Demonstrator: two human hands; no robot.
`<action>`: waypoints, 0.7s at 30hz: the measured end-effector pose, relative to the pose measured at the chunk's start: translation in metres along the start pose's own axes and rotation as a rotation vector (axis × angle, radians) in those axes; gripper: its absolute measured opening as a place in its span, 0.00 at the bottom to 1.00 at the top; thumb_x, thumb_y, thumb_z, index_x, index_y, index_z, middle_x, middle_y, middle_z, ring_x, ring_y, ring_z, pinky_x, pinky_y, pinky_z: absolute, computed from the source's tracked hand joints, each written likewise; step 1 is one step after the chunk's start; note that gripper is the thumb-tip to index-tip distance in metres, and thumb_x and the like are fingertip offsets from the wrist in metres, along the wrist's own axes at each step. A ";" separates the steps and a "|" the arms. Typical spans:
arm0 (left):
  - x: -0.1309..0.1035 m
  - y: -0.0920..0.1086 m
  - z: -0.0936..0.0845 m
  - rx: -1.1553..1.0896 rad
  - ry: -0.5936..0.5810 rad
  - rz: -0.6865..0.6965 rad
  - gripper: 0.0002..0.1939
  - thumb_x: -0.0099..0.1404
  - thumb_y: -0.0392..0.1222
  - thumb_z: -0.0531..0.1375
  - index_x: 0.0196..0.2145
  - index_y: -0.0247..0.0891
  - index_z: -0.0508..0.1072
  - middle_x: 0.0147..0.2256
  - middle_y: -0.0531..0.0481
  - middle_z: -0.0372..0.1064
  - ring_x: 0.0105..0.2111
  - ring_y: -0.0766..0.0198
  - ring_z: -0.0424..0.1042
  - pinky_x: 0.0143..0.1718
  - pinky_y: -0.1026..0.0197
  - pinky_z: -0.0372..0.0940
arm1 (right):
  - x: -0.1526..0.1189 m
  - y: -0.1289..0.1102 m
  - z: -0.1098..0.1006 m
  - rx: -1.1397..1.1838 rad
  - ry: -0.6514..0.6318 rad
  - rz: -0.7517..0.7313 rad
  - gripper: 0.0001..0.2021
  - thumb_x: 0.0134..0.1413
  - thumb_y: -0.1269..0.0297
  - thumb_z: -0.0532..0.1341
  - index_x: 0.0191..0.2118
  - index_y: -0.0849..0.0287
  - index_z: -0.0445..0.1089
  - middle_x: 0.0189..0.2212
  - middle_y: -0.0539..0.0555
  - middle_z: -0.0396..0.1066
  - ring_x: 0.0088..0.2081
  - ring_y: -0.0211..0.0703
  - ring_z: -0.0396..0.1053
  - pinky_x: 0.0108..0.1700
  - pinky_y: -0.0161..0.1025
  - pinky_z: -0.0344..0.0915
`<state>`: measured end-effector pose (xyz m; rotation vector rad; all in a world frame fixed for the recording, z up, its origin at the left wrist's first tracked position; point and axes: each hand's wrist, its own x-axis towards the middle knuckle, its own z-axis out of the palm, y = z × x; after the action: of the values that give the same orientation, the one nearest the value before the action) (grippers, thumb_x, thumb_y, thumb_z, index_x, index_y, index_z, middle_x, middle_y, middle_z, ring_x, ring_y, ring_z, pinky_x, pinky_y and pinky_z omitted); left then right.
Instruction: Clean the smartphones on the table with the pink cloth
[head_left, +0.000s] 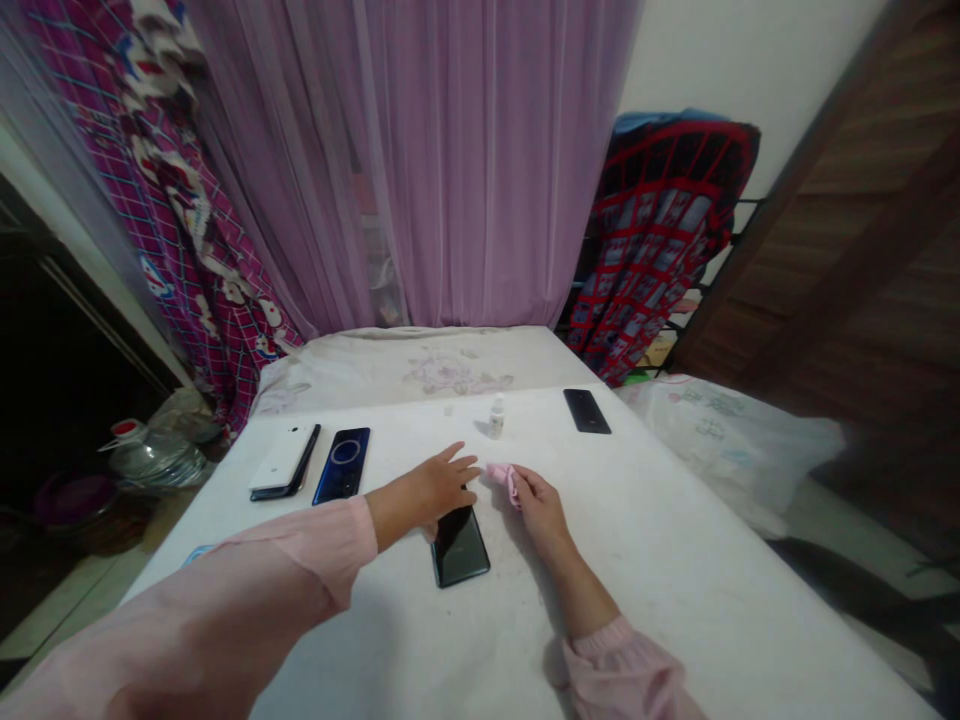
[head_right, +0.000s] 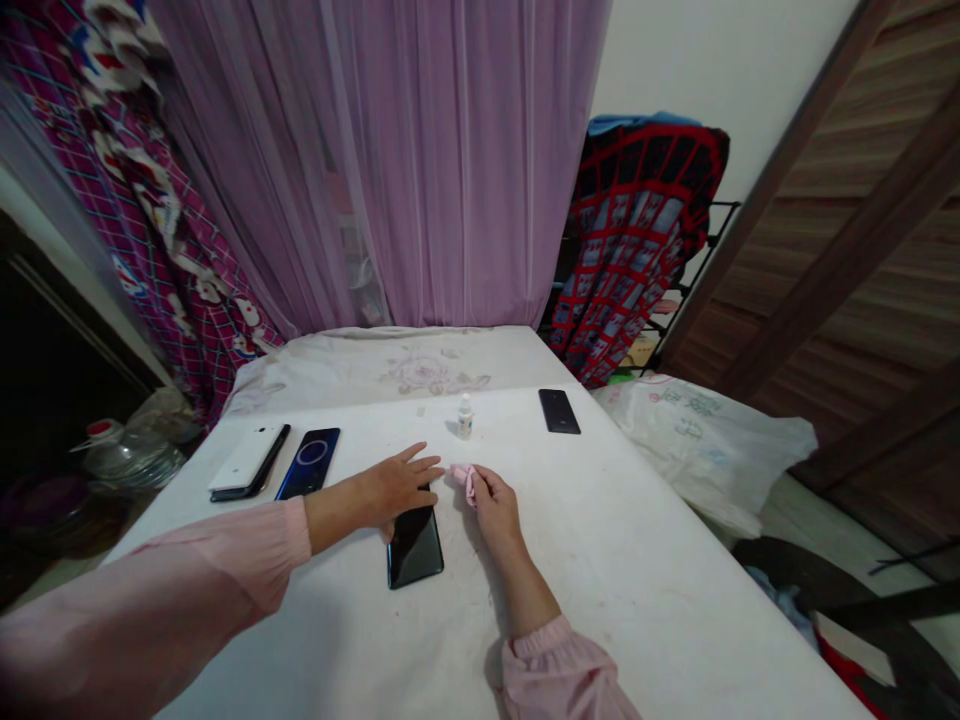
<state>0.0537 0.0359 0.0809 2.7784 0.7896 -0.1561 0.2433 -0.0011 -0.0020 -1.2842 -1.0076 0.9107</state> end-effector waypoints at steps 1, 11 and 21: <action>-0.002 -0.002 -0.002 -0.009 0.001 -0.021 0.22 0.45 0.50 0.71 0.40 0.50 0.75 0.61 0.49 0.61 0.65 0.51 0.50 0.66 0.47 0.34 | 0.000 0.000 0.000 0.010 -0.003 0.014 0.24 0.43 0.44 0.63 0.35 0.62 0.78 0.24 0.53 0.73 0.24 0.39 0.65 0.26 0.36 0.62; -0.046 -0.013 0.017 0.144 0.180 -0.390 0.36 0.43 0.58 0.72 0.45 0.39 0.68 0.42 0.44 0.72 0.45 0.49 0.70 0.57 0.48 0.53 | -0.007 -0.005 0.002 -0.100 -0.018 -0.096 0.22 0.54 0.46 0.57 0.38 0.62 0.74 0.24 0.53 0.71 0.25 0.41 0.67 0.27 0.37 0.64; -0.026 0.034 0.063 0.255 0.771 -0.547 0.20 0.59 0.47 0.67 0.44 0.39 0.66 0.38 0.47 0.73 0.40 0.52 0.72 0.54 0.42 0.57 | -0.017 -0.032 0.014 -0.853 -0.148 -0.782 0.13 0.63 0.69 0.53 0.47 0.56 0.72 0.37 0.56 0.75 0.41 0.47 0.67 0.43 0.43 0.59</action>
<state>0.0473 -0.0221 0.0315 2.7455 1.8028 0.8181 0.2239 -0.0152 0.0291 -1.3048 -1.9474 -0.0719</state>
